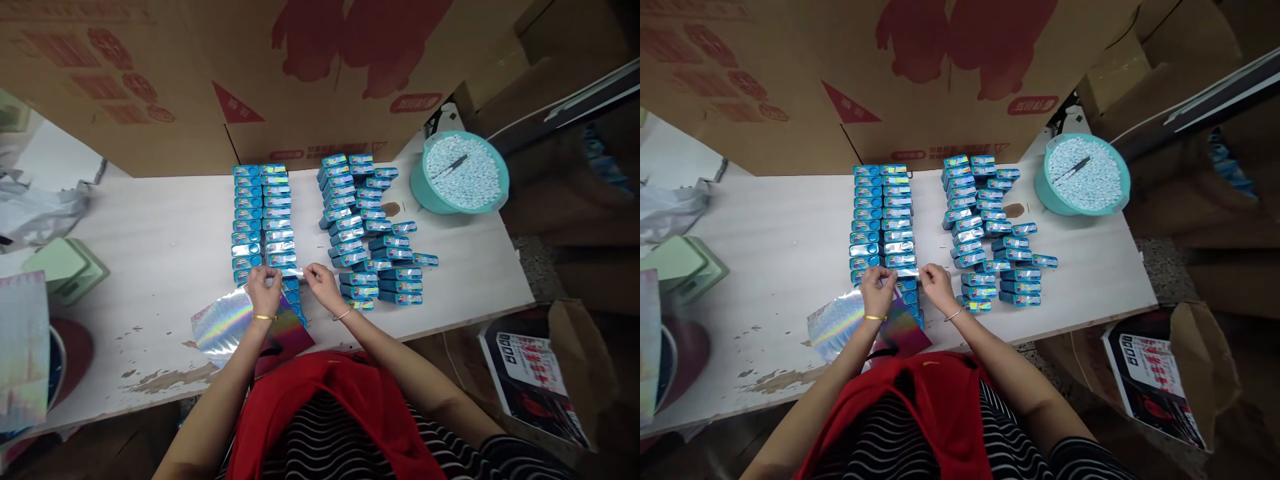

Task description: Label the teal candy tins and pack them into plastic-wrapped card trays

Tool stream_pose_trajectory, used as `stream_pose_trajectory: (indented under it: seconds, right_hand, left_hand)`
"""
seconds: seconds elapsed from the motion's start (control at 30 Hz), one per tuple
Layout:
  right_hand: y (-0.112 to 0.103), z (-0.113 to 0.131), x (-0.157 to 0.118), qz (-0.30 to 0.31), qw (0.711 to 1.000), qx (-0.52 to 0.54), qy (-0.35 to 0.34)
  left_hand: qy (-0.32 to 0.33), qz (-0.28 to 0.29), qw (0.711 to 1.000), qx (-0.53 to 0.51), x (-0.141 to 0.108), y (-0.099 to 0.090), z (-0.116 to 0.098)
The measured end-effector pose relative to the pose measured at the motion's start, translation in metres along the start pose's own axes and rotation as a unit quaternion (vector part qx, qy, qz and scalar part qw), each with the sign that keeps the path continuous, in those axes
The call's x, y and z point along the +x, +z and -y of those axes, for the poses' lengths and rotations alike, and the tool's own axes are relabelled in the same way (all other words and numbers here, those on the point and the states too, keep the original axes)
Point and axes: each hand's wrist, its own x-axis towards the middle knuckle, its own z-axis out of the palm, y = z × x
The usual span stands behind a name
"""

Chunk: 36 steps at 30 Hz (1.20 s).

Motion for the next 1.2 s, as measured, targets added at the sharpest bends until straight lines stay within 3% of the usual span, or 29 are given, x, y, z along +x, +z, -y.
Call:
stream_pose_trajectory:
  seconds: [0.13,0.3,0.43,0.6,0.83,0.93,1.03,1.1,1.2]
  right_hand:
    - [0.003,-0.008,0.009,0.008,0.995,-0.096,-0.014]
    - [0.012,-0.018,0.011,0.017,0.99,-0.137,-0.014]
    - [0.02,-0.027,0.012,0.017,0.994,-0.108,0.005]
    - [0.027,-0.031,0.0,-0.043,0.998,-0.043,0.006]
    - [0.028,-0.03,-0.016,0.051,0.989,-0.13,-0.04]
    - [0.023,-0.022,-0.013,0.045,0.977,-0.202,-0.058]
    - [0.023,0.002,-0.011,0.014,0.961,-0.247,-0.122]
    - [0.032,0.023,-0.01,0.042,0.943,-0.269,-0.193]
    - [0.057,0.044,-0.01,0.108,0.906,-0.305,-0.274]
  left_hand:
    - [0.012,0.003,0.992,0.123,0.006,0.006,0.0]
    - [0.017,0.007,0.986,0.167,0.006,0.015,0.007]
    - [0.005,0.016,0.982,0.191,0.008,0.016,0.007]
    - [-0.038,-0.006,0.978,0.205,0.013,0.012,0.003]
    - [-0.041,0.009,0.974,0.221,0.014,0.016,0.002]
    - [0.005,0.03,0.984,0.178,0.017,0.001,0.011]
    - [0.076,0.026,0.989,0.125,0.02,-0.034,0.033]
    - [0.105,0.023,0.984,0.145,0.019,-0.06,0.052]
    - [0.137,0.078,0.962,0.225,0.013,-0.085,0.076]
